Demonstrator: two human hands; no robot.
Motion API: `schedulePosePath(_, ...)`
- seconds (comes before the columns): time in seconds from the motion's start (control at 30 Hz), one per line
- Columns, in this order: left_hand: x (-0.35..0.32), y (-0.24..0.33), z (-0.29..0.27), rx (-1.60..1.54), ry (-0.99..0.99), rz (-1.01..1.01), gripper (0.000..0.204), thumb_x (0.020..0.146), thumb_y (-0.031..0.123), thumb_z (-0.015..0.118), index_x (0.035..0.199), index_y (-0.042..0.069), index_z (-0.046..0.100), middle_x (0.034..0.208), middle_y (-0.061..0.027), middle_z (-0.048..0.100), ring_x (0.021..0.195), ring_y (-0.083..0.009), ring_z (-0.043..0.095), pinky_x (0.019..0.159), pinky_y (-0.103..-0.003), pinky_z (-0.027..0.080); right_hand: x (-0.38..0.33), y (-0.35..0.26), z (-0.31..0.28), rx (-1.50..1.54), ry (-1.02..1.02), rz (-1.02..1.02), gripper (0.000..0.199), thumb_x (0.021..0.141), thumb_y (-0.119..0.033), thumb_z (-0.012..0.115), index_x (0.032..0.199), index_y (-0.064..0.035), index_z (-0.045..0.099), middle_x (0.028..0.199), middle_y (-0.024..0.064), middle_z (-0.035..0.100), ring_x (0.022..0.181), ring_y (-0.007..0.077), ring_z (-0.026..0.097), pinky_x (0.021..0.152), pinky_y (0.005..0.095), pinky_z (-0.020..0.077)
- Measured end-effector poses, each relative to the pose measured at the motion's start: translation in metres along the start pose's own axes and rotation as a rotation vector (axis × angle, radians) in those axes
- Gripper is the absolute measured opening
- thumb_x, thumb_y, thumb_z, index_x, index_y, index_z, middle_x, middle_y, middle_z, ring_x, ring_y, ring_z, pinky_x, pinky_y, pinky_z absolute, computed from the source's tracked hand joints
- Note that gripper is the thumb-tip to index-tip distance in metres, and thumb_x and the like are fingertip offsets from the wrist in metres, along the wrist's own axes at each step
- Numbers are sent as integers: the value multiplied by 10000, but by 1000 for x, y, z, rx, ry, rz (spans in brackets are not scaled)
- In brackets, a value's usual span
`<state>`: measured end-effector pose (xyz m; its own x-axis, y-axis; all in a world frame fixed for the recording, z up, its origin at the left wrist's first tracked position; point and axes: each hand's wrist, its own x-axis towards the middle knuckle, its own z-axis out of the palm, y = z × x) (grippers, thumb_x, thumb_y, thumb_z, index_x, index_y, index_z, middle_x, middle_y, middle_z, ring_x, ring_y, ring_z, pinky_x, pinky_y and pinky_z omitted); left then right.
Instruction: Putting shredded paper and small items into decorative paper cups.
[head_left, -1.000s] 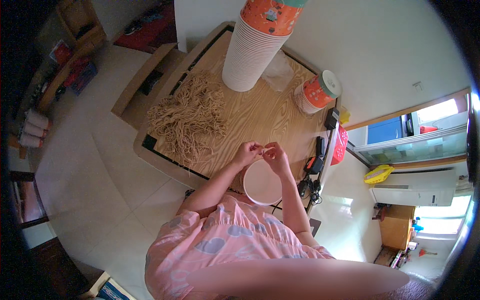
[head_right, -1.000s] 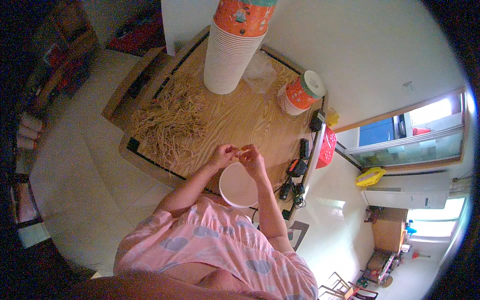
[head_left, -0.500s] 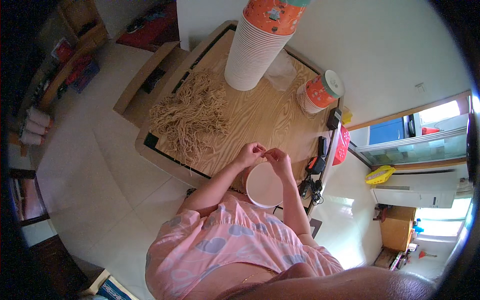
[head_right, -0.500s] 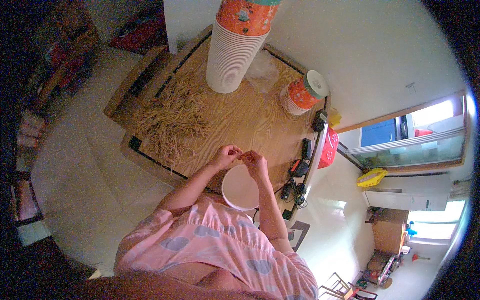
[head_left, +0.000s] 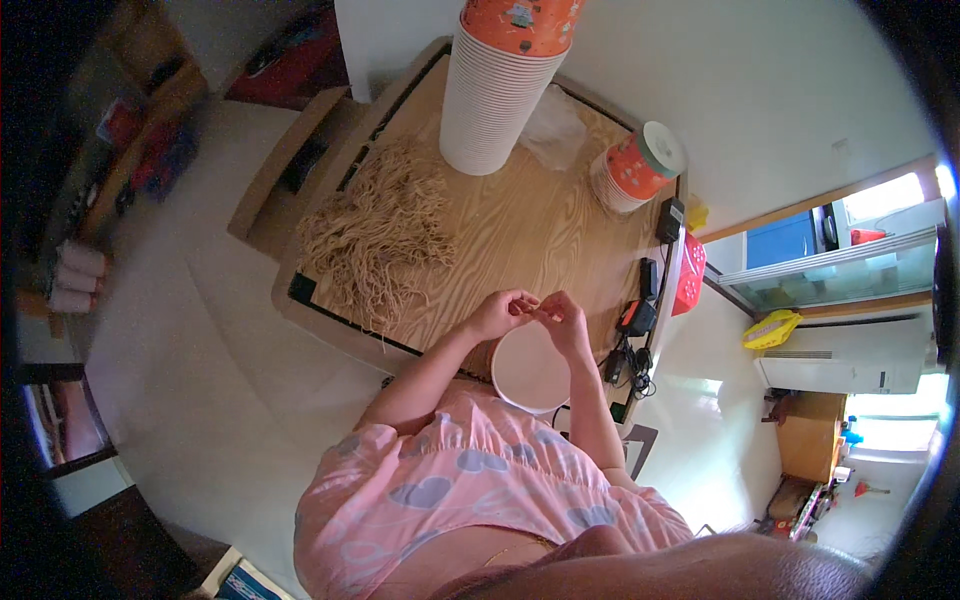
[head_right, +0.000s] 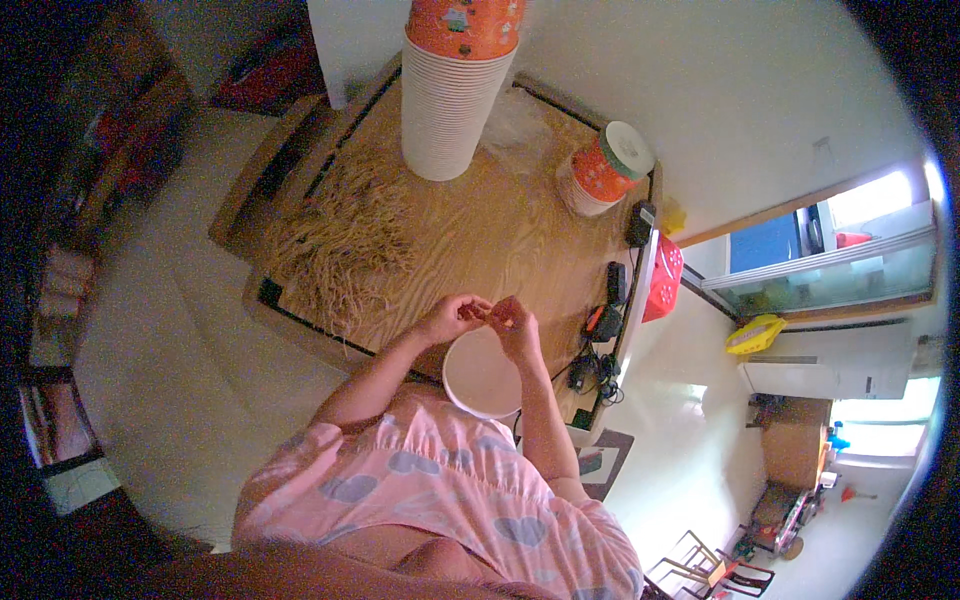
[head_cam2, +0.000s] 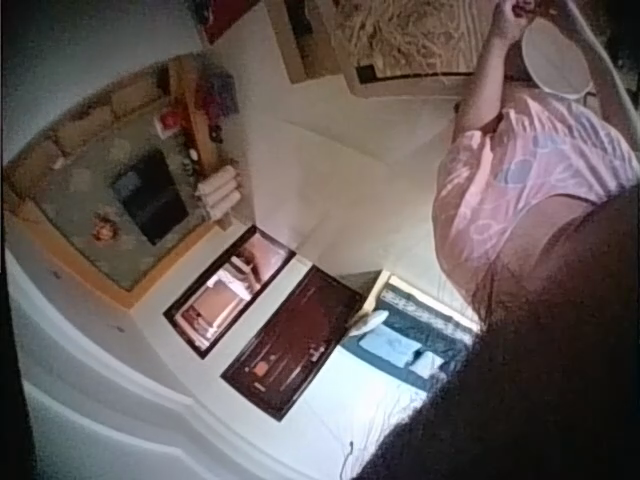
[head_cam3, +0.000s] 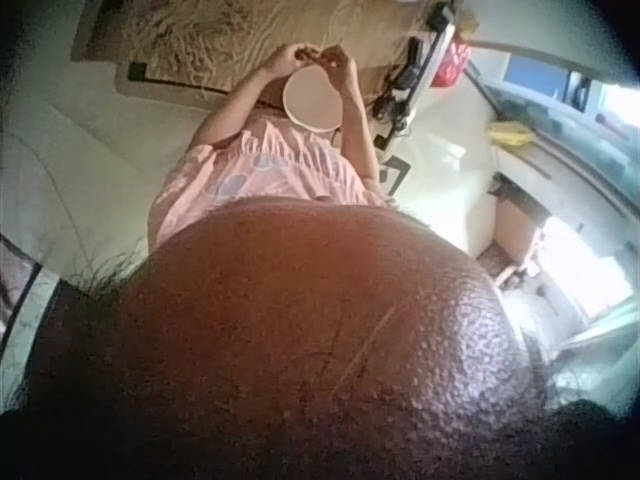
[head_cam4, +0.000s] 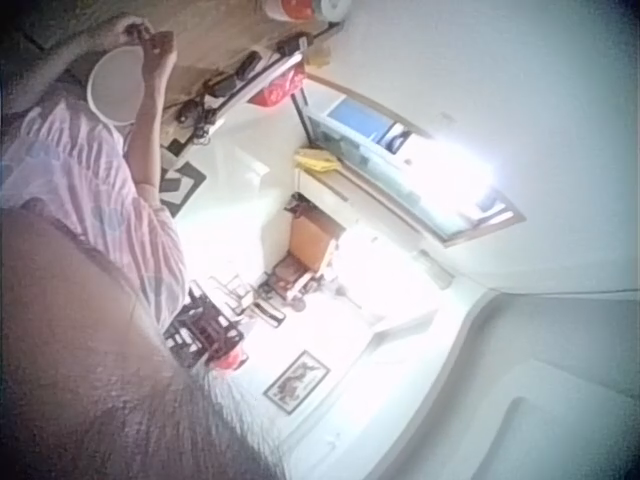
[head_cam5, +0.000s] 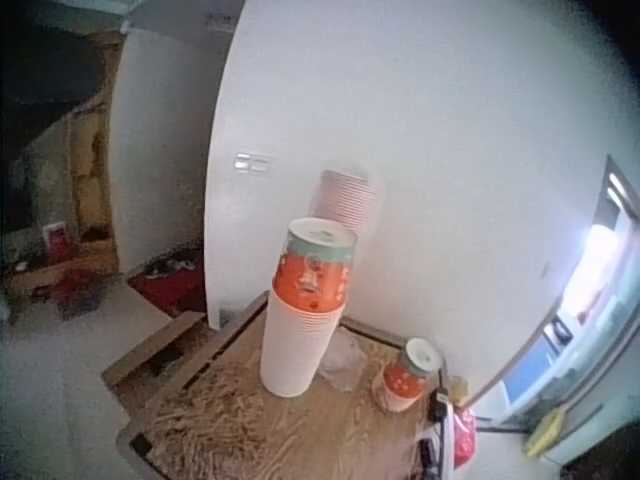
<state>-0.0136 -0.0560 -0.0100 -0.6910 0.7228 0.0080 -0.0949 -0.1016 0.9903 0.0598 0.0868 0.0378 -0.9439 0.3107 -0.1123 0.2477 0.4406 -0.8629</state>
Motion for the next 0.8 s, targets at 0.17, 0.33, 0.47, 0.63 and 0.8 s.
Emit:
schedulePosePath(0.17,3,0,3,142,60,53,179,741,89,650,905,34,604,778,-70,638,705,-126,607,632,-272,488,4,0,-2,66,-37,10,135,734,-10,640,797,-26,522,709,15,576,689,87,548,635,227,436)
schedulePosePath(0.33,6,14,2,281,53,20,128,733,26,628,858,15,603,758,-62,624,692,-124,590,642,-273,482,7,11,-3,102,-66,39,125,739,-2,630,792,-25,519,712,24,581,695,92,555,652,231,446)
schedulePosePath(0.47,6,24,-1,444,44,37,100,727,62,628,814,24,595,731,-97,621,648,-165,596,609,-298,477,9,6,-3,98,-65,33,122,735,-1,628,790,-28,523,714,26,583,697,93,556,649,231,441)
schedulePosePath(0.63,7,18,-2,532,51,49,112,715,84,636,797,22,594,723,-103,624,651,-182,603,607,-307,478,9,6,0,62,-36,19,103,720,-33,628,760,-38,534,696,29,586,664,115,544,618,265,435)
schedulePosePath(0.8,4,10,-9,400,80,17,126,709,114,649,781,24,598,720,-97,630,659,-169,606,614,-300,482,10,12,2,95,-46,28,118,704,-28,643,750,-38,534,683,29,584,656,114,545,606,264,436)
